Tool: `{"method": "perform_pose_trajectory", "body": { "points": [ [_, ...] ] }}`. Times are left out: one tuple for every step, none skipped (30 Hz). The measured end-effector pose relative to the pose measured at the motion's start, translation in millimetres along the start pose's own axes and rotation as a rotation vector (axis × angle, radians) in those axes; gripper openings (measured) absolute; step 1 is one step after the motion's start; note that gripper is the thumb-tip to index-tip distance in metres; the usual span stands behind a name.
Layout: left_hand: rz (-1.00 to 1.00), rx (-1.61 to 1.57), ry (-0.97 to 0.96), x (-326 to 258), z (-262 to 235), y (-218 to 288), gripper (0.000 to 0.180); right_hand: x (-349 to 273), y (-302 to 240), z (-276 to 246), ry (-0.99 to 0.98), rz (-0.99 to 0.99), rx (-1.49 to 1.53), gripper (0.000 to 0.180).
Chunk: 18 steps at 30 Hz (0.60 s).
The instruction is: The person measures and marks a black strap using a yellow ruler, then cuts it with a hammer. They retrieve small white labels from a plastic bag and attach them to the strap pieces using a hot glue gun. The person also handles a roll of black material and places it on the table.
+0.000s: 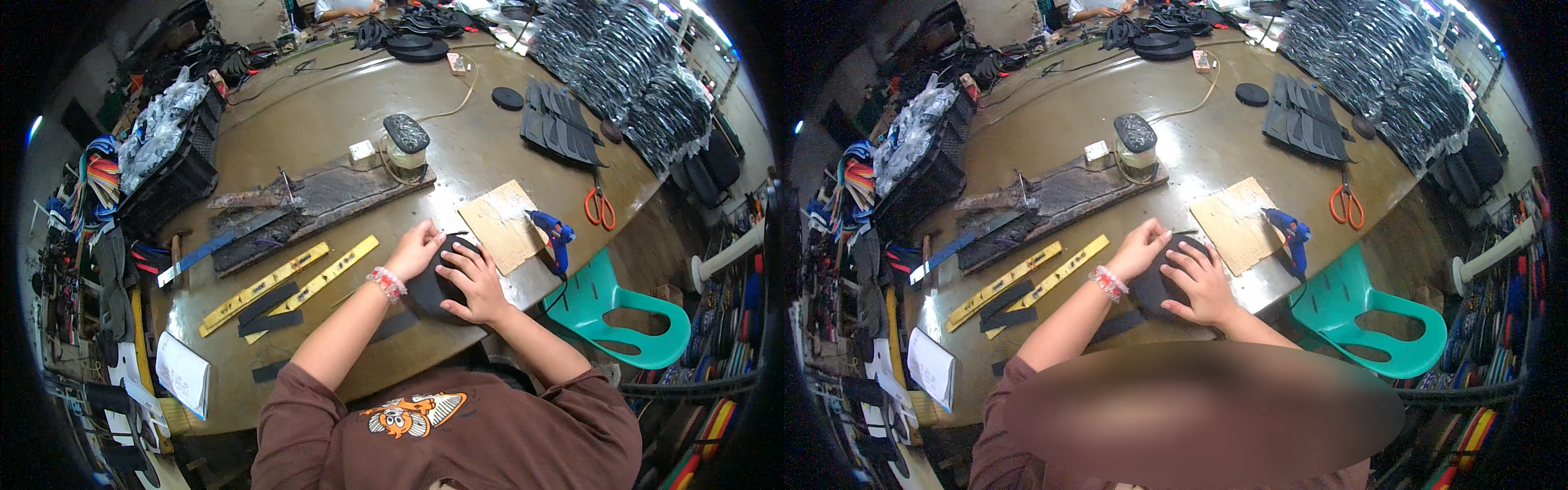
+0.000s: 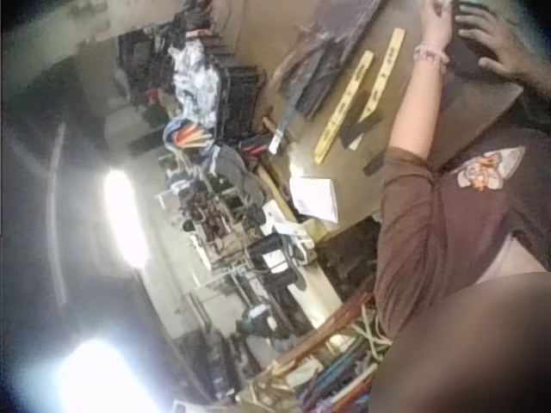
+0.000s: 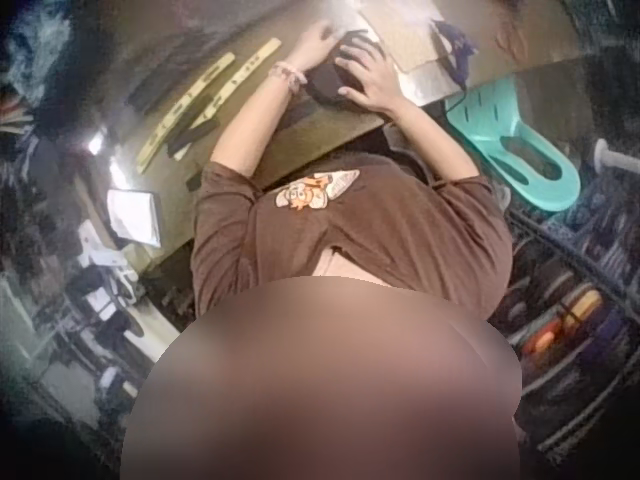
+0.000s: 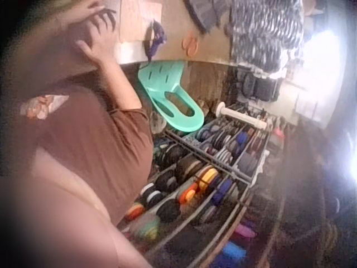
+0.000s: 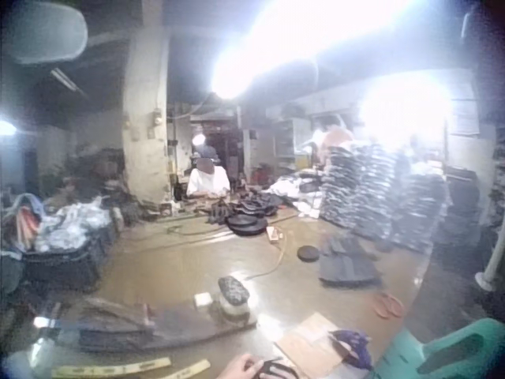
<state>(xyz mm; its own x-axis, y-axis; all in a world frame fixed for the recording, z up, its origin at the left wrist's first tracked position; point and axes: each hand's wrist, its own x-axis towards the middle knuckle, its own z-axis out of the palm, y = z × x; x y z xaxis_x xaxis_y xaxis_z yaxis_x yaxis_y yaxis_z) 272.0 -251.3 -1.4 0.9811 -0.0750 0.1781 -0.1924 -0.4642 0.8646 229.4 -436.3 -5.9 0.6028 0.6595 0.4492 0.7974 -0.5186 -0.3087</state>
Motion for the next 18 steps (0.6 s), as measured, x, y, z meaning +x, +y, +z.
{"method": "perform_pose_trajectory", "body": {
  "points": [
    [-0.054,-0.144,0.002,-4,-8,4,0.021,7,2,-2,0.063,-0.096,-0.016,0.053],
    [-0.162,-0.284,-0.016,-6,-17,8,0.019,17,3,-4,0.153,-0.212,-0.031,0.05],
    [-0.031,-0.245,0.107,-10,-25,13,0.018,31,7,-8,0.213,-0.322,-0.022,0.048],
    [0.086,-0.155,0.281,-13,-35,18,0.02,48,11,-13,0.339,-0.394,0.129,0.042],
    [0.205,-0.074,0.398,-17,-46,23,0.017,71,18,-18,0.538,-0.395,0.034,0.037],
    [0.314,0.023,0.531,-21,-56,27,0.015,98,29,-22,0.725,-0.233,0.133,0.029],
    [0.406,0.129,0.487,-25,-63,31,0.013,128,42,-27,0.882,-0.064,0.174,0.021],
    [0.483,0.246,0.458,-30,-70,34,0.012,156,57,-30,0.768,0.082,0.325,0.017],
    [0.541,0.354,0.447,-35,-73,36,0.012,179,72,-34,0.664,0.146,0.497,0.014],
    [0.63,0.437,0.399,-41,-75,37,0.015,201,85,-34,0.494,0.229,0.322,0.014],
    [0.586,0.433,0.37,-44,-77,38,0.017,217,94,-31,0.373,0.252,0.147,0.014],
    [0.584,0.428,0.348,-48,-77,38,0.019,231,101,-31,0.17,0.358,0.22,0.013],
    [0.579,0.424,0.356,-50,-78,38,0.019,239,106,-31,0.093,0.374,0.171,0.014],
    [0.573,0.419,0.364,-52,-77,37,0.019,245,108,-31,0.007,0.388,0.133,0.014],
    [0.54,0.417,0.367,-53,-77,35,0.019,249,109,-32,0.021,0.361,0.126,0.013],
    [0.574,0.402,0.382,-54,-77,34,0.019,249,107,-32,0.022,0.331,0.131,0.012],
    [0.577,0.39,0.387,-54,-76,32,0.019,249,106,-33,0.019,0.322,0.139,0.011],
    [0.588,0.372,0.4,-55,-76,31,0.019,249,104,-33,0.03,0.298,0.092,0.011]
  ]
}}
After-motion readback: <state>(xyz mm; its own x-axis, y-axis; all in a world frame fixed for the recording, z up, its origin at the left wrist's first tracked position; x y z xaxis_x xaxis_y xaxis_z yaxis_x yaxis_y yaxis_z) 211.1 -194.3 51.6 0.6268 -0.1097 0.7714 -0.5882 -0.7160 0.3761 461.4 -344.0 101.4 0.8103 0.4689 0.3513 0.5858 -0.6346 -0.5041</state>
